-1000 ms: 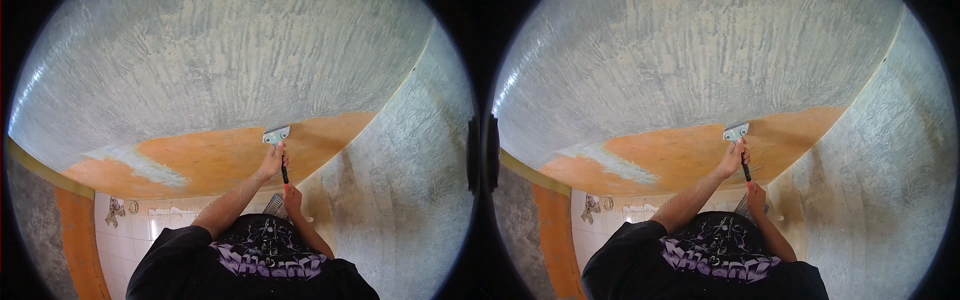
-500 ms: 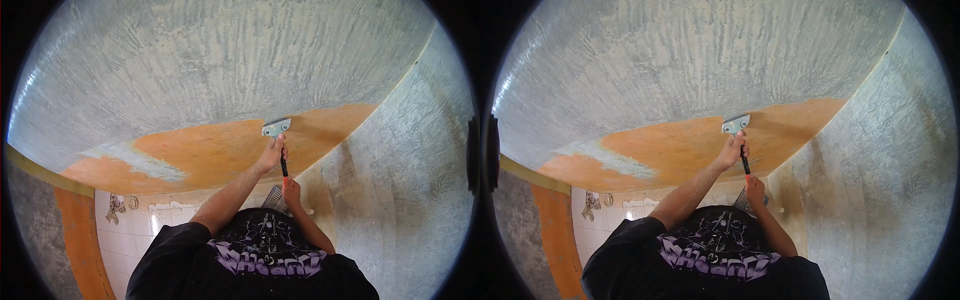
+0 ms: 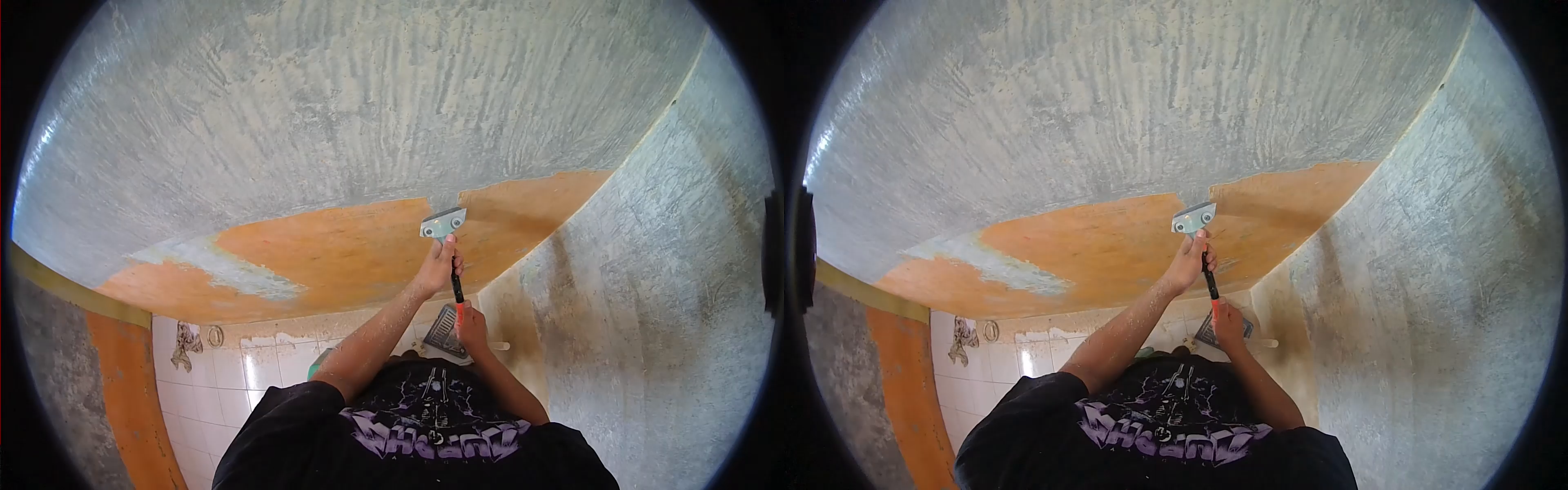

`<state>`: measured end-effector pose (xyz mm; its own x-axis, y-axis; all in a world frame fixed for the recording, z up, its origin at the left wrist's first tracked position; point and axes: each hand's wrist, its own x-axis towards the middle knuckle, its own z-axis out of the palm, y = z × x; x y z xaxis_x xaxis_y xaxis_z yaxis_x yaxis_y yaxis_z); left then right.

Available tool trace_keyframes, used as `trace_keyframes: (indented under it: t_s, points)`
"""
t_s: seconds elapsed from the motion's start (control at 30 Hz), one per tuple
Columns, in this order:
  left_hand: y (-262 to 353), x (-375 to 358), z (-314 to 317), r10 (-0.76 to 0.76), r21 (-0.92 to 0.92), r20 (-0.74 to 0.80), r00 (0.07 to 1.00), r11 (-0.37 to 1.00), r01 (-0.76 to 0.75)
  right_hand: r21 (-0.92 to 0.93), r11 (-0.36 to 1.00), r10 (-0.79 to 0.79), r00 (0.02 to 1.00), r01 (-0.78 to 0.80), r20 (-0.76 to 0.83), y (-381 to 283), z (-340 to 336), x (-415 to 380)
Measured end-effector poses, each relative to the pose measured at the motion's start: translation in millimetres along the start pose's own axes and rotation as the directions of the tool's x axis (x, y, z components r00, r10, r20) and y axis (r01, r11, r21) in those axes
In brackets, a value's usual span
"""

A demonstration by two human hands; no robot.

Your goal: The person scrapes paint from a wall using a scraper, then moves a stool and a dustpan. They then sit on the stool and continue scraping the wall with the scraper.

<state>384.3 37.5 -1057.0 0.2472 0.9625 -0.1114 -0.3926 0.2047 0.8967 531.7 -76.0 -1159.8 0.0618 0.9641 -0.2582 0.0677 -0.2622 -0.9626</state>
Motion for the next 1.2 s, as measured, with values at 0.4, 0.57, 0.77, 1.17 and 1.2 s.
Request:
trace_keyframes:
  t_s: [0.4, 0.57, 0.77, 1.17, 1.2]
  points:
    - [-20, -78, 14, 0.037, 0.004, -0.135, 0.990, 0.999, -0.037, -0.007, 0.993, 0.117, 0.973, -0.118, 0.199, 23, -15, -55]
    - [-37, -119, 33, 0.036, -0.021, -0.167, 0.985, 0.999, -0.040, -0.014, 0.995, 0.100, 0.966, -0.099, 0.237, 36, -32, -96]
    - [-72, -192, 72, 0.060, -0.014, -0.237, 0.970, 0.998, -0.065, -0.087, 0.992, 0.113, 0.950, -0.091, 0.291, 58, -70, -170]
    - [-133, -335, 105, 0.033, -0.072, -0.334, 0.942, 0.996, -0.061, -0.098, 0.990, 0.133, 0.920, -0.104, 0.368, 113, -102, -302]
    - [-130, -342, 103, 0.024, -0.083, -0.325, 0.945, 0.995, -0.054, -0.192, 0.981, 0.053, 0.931, 0.018, 0.361, 106, -98, -309]
